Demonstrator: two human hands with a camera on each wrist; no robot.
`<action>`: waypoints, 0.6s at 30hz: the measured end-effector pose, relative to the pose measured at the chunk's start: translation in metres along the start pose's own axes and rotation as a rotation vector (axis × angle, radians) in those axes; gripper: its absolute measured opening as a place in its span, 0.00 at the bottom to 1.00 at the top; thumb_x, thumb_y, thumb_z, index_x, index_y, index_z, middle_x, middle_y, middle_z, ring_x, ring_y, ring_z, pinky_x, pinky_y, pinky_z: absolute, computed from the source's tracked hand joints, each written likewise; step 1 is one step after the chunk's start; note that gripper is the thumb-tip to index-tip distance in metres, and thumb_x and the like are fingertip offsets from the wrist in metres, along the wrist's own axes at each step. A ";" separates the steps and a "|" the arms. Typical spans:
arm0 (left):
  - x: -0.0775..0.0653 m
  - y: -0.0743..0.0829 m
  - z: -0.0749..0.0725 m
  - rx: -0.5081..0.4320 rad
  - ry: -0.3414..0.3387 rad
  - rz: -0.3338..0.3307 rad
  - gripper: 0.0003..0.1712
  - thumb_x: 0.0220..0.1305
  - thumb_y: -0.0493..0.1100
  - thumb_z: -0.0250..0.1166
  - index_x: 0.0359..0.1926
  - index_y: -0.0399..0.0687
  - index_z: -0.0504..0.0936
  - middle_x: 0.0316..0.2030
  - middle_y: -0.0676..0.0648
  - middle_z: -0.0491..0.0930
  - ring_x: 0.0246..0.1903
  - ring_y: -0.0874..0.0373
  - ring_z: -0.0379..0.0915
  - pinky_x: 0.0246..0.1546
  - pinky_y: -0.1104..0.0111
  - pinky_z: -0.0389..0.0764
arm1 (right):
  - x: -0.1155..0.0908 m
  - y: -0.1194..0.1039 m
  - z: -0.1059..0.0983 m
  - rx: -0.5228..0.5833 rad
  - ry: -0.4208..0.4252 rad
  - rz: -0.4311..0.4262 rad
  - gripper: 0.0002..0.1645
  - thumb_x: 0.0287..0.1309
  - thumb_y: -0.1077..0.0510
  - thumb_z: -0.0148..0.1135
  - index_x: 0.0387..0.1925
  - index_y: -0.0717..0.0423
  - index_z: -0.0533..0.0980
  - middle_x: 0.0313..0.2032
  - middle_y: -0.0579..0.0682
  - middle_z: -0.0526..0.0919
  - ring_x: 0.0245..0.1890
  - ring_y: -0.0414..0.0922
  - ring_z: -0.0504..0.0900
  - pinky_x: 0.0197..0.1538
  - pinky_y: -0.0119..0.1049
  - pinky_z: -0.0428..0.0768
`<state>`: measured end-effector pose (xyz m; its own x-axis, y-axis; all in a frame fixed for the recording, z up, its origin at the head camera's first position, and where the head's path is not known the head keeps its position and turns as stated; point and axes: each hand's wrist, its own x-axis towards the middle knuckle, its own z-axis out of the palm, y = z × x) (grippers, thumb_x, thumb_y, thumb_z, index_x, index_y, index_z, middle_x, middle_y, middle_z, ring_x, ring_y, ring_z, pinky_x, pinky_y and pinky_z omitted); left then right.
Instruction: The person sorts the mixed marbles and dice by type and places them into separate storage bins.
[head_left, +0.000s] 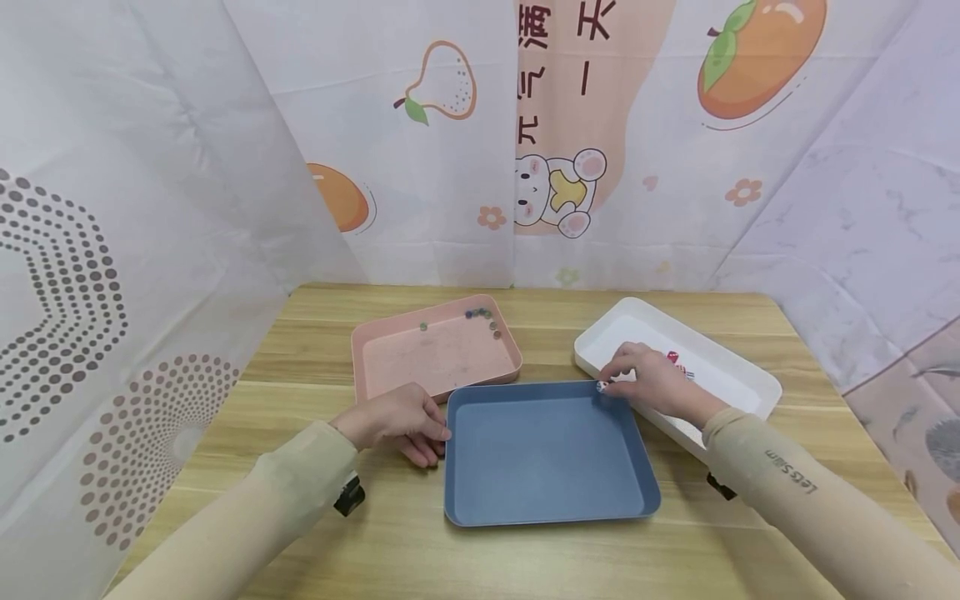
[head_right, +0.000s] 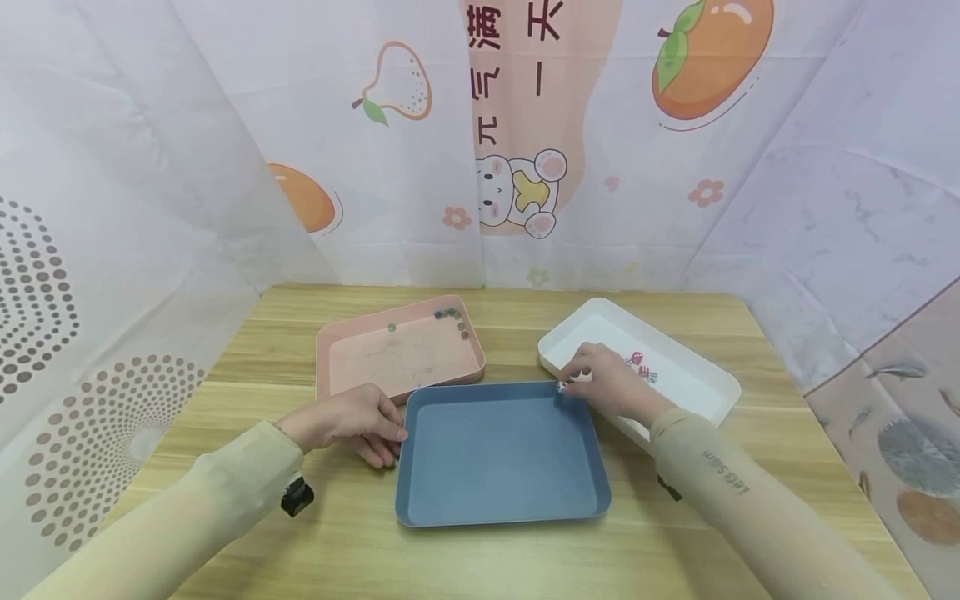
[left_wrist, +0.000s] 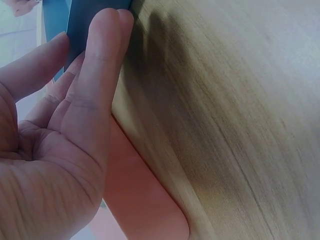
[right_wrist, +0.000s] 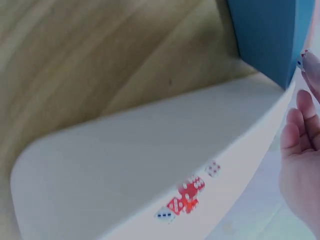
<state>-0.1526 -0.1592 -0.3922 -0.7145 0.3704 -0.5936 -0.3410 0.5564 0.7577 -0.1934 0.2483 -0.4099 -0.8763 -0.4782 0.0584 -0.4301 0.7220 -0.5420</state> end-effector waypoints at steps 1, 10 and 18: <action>0.000 0.000 0.000 0.000 -0.001 0.000 0.05 0.66 0.33 0.68 0.37 0.32 0.87 0.30 0.37 0.87 0.26 0.50 0.87 0.31 0.59 0.91 | 0.000 0.001 -0.003 -0.004 0.007 -0.008 0.05 0.58 0.58 0.76 0.37 0.47 0.88 0.37 0.42 0.81 0.40 0.43 0.78 0.42 0.38 0.79; 0.001 -0.002 -0.001 0.013 -0.002 0.000 0.06 0.66 0.34 0.68 0.37 0.32 0.87 0.30 0.37 0.88 0.27 0.49 0.87 0.31 0.59 0.91 | -0.002 0.020 -0.022 -0.053 0.081 0.001 0.06 0.57 0.60 0.76 0.35 0.46 0.87 0.34 0.39 0.83 0.35 0.39 0.76 0.39 0.34 0.77; 0.001 -0.001 -0.001 0.028 0.000 0.003 0.06 0.66 0.35 0.69 0.37 0.33 0.87 0.30 0.38 0.88 0.27 0.48 0.87 0.31 0.59 0.91 | -0.010 0.041 -0.030 0.033 0.023 0.119 0.05 0.59 0.61 0.73 0.38 0.54 0.86 0.32 0.47 0.79 0.25 0.42 0.77 0.27 0.32 0.78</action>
<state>-0.1534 -0.1602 -0.3936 -0.7155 0.3722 -0.5912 -0.3212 0.5762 0.7515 -0.2090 0.2970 -0.4077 -0.9256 -0.3784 0.0117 -0.3162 0.7558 -0.5733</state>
